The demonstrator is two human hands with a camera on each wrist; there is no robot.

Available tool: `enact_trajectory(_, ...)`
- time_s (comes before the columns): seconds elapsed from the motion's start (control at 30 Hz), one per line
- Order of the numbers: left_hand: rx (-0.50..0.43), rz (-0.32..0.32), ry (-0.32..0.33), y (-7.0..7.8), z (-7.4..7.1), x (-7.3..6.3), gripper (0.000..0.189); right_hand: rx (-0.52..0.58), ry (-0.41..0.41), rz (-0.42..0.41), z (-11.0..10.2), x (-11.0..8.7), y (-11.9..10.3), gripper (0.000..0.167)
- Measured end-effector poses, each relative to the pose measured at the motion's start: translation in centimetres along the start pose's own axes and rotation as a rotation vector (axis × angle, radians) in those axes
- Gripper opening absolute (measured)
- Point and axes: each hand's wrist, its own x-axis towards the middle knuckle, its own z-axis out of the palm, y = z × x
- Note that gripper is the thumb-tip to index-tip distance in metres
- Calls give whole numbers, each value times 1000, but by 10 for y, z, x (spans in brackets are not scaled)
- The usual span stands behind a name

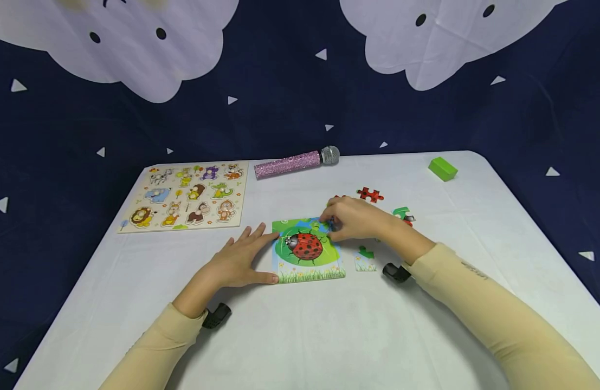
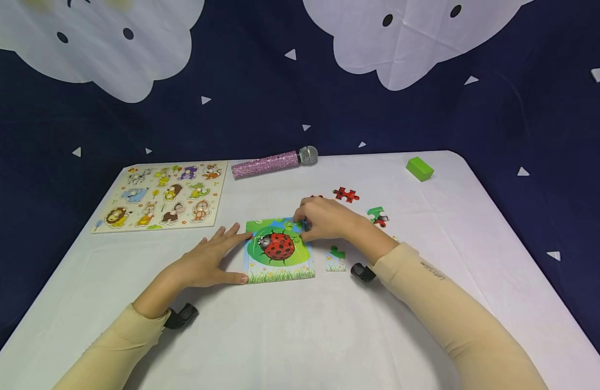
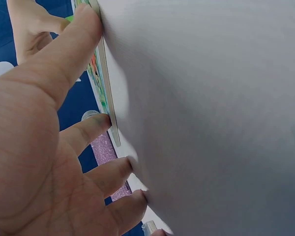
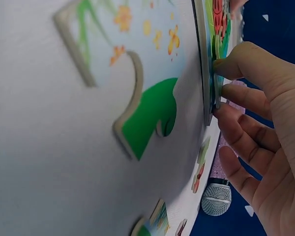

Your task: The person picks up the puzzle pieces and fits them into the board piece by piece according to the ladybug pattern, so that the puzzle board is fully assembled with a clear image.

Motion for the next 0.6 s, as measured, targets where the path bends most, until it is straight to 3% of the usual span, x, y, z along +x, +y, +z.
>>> enact_trajectory(0.6, -7, 1, -4, 1, -2, -1, 101, 34, -29, 9, -1, 4, -5, 33)
